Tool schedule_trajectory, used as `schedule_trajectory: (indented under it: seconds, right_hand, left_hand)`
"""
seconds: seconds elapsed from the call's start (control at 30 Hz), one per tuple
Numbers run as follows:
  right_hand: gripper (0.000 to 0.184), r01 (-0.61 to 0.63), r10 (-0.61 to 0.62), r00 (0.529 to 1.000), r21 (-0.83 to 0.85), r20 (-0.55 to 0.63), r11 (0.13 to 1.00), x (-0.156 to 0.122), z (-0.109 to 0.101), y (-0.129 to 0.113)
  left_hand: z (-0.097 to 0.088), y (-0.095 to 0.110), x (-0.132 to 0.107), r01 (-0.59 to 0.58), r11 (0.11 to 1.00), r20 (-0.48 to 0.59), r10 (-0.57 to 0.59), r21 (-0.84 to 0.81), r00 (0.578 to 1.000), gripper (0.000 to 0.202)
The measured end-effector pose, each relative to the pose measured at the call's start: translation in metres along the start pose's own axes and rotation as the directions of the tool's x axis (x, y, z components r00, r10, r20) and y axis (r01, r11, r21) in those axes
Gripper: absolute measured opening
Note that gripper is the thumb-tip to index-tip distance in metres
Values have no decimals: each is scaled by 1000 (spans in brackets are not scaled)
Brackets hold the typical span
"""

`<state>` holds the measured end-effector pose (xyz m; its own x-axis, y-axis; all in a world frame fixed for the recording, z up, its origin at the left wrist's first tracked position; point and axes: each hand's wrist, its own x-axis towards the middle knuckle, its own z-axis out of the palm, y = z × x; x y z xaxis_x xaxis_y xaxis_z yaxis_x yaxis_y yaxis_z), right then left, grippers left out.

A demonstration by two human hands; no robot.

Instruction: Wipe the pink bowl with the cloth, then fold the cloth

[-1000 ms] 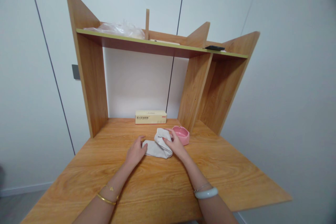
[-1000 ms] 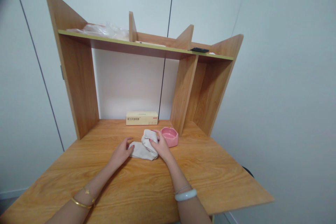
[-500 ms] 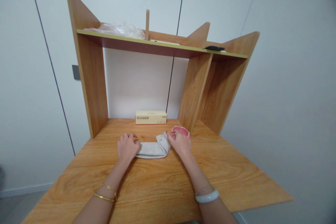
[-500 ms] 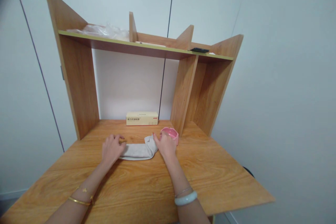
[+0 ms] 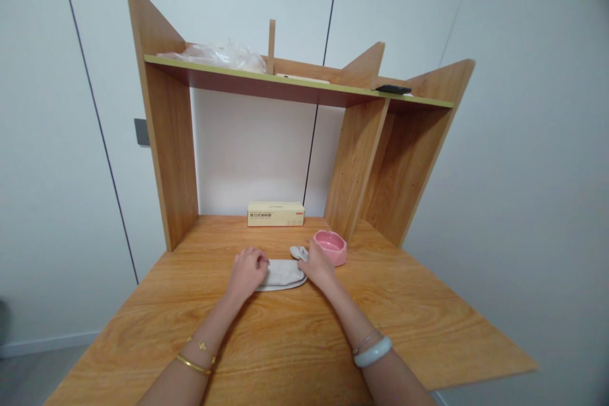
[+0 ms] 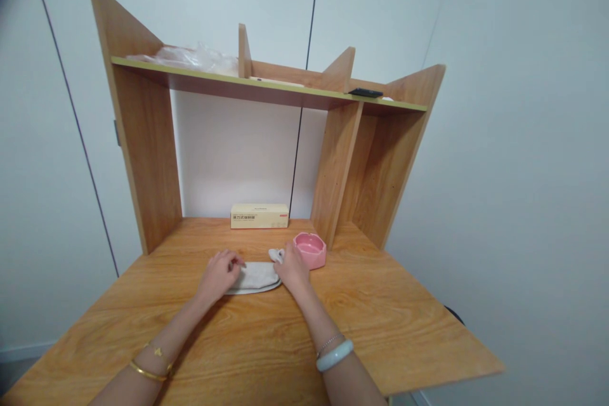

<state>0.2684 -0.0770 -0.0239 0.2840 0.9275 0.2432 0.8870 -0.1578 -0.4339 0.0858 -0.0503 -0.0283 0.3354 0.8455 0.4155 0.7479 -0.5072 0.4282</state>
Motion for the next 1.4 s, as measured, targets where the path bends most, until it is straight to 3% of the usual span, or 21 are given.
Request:
schedule_trajectory:
  seconds: [0.13, 0.3, 0.4, 0.47, 0.53, 0.6, 0.7, 0.8, 0.9, 1.03, 1.17, 1.27, 1.4]
  right_hand:
    - [58, -100, 110, 993, 189, -45, 977, -3, -14, 22]
    - [55, -266, 239, 964, 486, 119, 832, -21, -27, 64]
    - [49, -324, 288, 946, 514, 151, 794, -28, -31, 94]
    - [49, -318, 319, 943, 520, 90, 793, -29, -31, 109]
    - [49, -297, 324, 945, 544, 48, 784, -29, -30, 117]
    - [47, -289, 296, 951, 582, 85, 760, -28, -28, 117]
    - [51, -283, 260, 957, 597, 126, 751, -25, -32, 108]
    - [56, -232, 267, 964, 497, 1, 836, -20, -49, 97]
    - [59, -210, 243, 964, 255, -108, 944, -16, -71, 82]
    - [58, -198, 192, 975, -50, -113, 979, -19, -84, 41]
    - [59, -71, 55, 992, -138, -115, 988, -21, -71, -9]
    - [60, 25, -27, 1000, -123, -16, 992, -18, -54, -40]
    - [61, 142, -139, 986, -31, 87, 989, -17, -27, -69]
  left_hand:
    - [2, 0, 1, -55, 997, -6, 55, -62, 998, 17]
    - [4, 1, 1, -97, 987, -20, 95, -124, 995, 17]
    - [6, 6, -1, -198, 964, -11, 199, -178, 980, 18]
    - [7, 11, -4, -272, 945, 20, 280, -182, 960, 19]
    - [8, 15, -6, -324, 931, 61, 338, -167, 939, 21]
    - [9, 15, -6, -332, 932, 87, 347, -146, 934, 22]
    - [8, 10, -5, -288, 949, 86, 300, -130, 950, 24]
    - [6, 6, -4, -273, 952, 103, 288, -138, 952, 29]
    - [4, 9, -6, -310, 938, 154, 333, -156, 930, 35]
    - [4, 16, -11, -332, 929, 214, 362, -164, 907, 34]
    - [12, 13, -12, -274, 939, 234, 320, -209, 918, 33]
    - [22, 5, -7, -156, 891, 198, 260, -427, 945, 35]
    - [31, -8, 6, 88, 715, 97, -28, -694, 995, 36]
